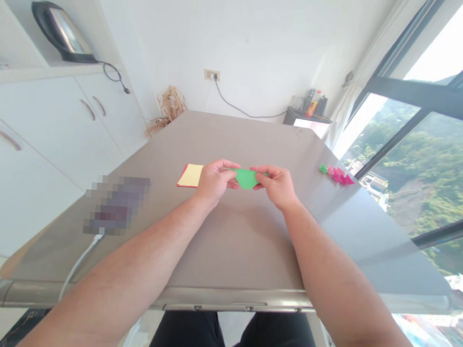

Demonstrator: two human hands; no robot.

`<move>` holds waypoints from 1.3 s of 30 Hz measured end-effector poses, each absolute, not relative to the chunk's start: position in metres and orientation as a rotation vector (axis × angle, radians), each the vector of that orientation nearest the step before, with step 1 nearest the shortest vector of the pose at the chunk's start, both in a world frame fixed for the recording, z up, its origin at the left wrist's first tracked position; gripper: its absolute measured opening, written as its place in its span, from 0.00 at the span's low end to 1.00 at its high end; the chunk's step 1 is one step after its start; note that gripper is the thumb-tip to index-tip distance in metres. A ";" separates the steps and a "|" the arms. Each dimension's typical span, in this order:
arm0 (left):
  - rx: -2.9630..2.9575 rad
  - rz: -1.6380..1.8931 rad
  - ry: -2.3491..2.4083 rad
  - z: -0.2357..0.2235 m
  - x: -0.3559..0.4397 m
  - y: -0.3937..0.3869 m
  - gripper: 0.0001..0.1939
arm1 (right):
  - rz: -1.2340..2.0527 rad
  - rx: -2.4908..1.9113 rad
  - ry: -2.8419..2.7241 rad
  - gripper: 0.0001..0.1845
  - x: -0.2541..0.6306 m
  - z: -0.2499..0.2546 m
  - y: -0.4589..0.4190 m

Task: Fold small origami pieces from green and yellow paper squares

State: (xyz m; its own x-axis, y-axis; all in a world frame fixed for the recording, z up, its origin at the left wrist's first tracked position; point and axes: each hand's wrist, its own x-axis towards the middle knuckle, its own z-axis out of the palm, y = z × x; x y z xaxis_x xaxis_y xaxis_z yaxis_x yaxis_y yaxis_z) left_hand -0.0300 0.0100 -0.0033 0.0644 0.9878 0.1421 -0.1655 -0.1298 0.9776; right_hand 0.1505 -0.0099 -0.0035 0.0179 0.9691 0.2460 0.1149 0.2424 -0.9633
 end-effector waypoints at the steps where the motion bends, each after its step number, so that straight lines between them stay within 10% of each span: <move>1: 1.221 1.329 0.975 -0.004 -0.030 0.010 0.10 | 0.961 -1.118 -1.375 0.14 0.150 -0.003 -0.011; 39: 1.100 1.171 0.835 0.002 -0.037 0.012 0.07 | 1.272 -0.915 -1.211 0.12 0.159 -0.001 -0.010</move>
State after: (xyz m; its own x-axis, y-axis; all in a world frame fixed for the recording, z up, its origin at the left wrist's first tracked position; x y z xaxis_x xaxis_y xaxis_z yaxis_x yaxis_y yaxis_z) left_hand -0.0365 0.0123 0.0024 0.2189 0.9750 0.0384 -0.2813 0.0254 0.9593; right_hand 0.1592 -0.0103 -0.0012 -0.0997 0.9842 0.1465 -0.1940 0.1252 -0.9730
